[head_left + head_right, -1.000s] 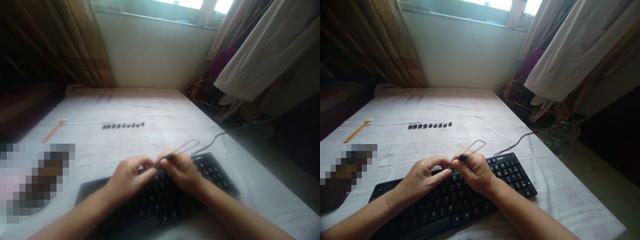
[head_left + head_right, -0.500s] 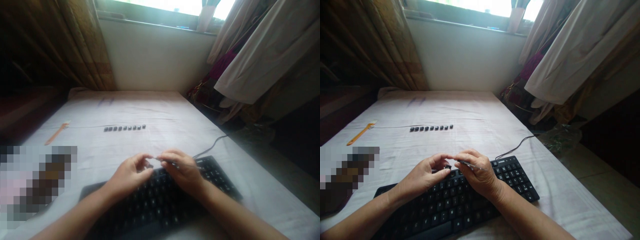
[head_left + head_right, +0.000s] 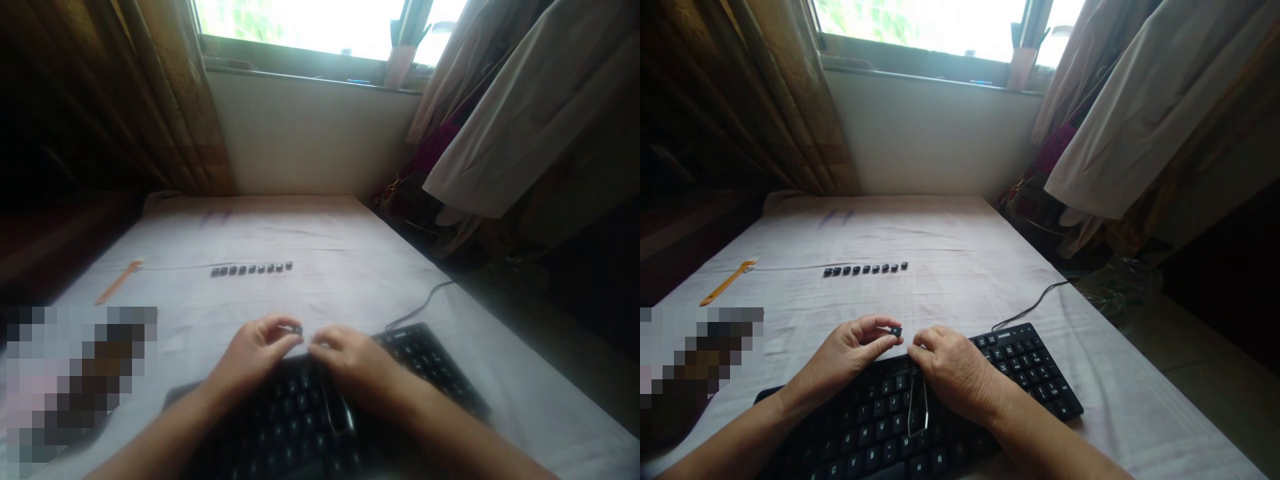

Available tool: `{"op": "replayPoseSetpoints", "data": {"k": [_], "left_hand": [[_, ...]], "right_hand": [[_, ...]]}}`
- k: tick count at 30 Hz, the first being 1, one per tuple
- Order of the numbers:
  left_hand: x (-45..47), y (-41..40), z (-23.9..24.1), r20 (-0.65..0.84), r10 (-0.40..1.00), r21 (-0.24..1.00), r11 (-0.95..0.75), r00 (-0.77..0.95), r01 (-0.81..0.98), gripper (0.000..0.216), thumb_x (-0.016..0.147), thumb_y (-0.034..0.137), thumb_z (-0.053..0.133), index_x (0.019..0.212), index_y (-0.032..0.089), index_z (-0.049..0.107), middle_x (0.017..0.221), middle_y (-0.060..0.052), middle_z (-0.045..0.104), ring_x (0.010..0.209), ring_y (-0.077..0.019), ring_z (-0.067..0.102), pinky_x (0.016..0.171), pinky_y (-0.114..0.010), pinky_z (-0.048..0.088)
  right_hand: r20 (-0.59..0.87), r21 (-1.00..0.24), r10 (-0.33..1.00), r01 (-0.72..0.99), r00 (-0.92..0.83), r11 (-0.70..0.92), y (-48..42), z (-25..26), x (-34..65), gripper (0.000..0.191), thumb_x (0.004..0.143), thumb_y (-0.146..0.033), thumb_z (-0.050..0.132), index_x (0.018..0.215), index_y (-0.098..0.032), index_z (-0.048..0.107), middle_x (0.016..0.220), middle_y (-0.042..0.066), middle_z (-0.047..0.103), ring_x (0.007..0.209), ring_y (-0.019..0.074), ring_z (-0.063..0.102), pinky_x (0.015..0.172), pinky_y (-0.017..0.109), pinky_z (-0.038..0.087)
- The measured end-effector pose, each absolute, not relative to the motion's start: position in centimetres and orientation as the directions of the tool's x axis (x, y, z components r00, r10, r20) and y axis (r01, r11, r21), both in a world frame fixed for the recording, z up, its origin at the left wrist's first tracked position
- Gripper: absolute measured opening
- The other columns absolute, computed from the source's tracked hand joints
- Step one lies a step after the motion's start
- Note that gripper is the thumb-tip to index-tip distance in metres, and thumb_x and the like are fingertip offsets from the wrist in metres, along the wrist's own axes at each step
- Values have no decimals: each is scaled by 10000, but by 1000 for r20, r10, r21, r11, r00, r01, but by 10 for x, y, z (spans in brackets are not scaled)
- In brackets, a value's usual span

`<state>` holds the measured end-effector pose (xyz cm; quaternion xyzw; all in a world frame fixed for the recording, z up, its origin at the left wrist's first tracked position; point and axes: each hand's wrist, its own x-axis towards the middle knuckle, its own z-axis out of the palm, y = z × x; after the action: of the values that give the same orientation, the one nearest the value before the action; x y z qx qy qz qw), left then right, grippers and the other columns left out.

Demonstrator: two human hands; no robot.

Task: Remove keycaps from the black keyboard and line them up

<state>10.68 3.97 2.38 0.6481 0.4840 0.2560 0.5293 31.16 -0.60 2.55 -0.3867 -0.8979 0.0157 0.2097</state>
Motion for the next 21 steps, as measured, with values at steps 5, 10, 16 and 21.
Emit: {"op": "replayPoseSetpoints", "data": {"k": [5,10,16,21], "left_hand": [[105,42,20,-154,898,951,21,412,310,281,792,375,658,1014,204,686,956,-38,764,912,-236,693,848,-336,498],[105,42,20,-100,890,973,-7,446,232,258,823,357,622,1019,201,684,949,-47,765,914,-240,694,863,-350,504],[105,42,21,-43,900,982,-42,433,186,227,840,347,604,977,186,686,927,-54,751,887,-233,686,833,-332,508],[103,43,23,-80,912,983,6,403,183,377,843,396,580,1144,170,609,938,-79,740,879,-243,679,823,-355,501]], "right_hand": [[398,-279,717,669,-572,689,-4,35,316,194,862,-42,519,937,-140,668,907,84,694,798,179,646,727,285,550],[445,-429,802,692,-398,581,8,43,309,191,871,-106,530,1013,-152,650,899,79,700,774,176,662,697,279,547],[465,-466,798,661,-383,588,28,42,289,108,820,-128,633,883,-183,703,764,36,704,656,135,656,617,211,517],[413,-535,821,624,-394,569,46,51,289,84,768,-130,698,817,-194,721,737,10,714,634,119,653,614,205,506]]}}
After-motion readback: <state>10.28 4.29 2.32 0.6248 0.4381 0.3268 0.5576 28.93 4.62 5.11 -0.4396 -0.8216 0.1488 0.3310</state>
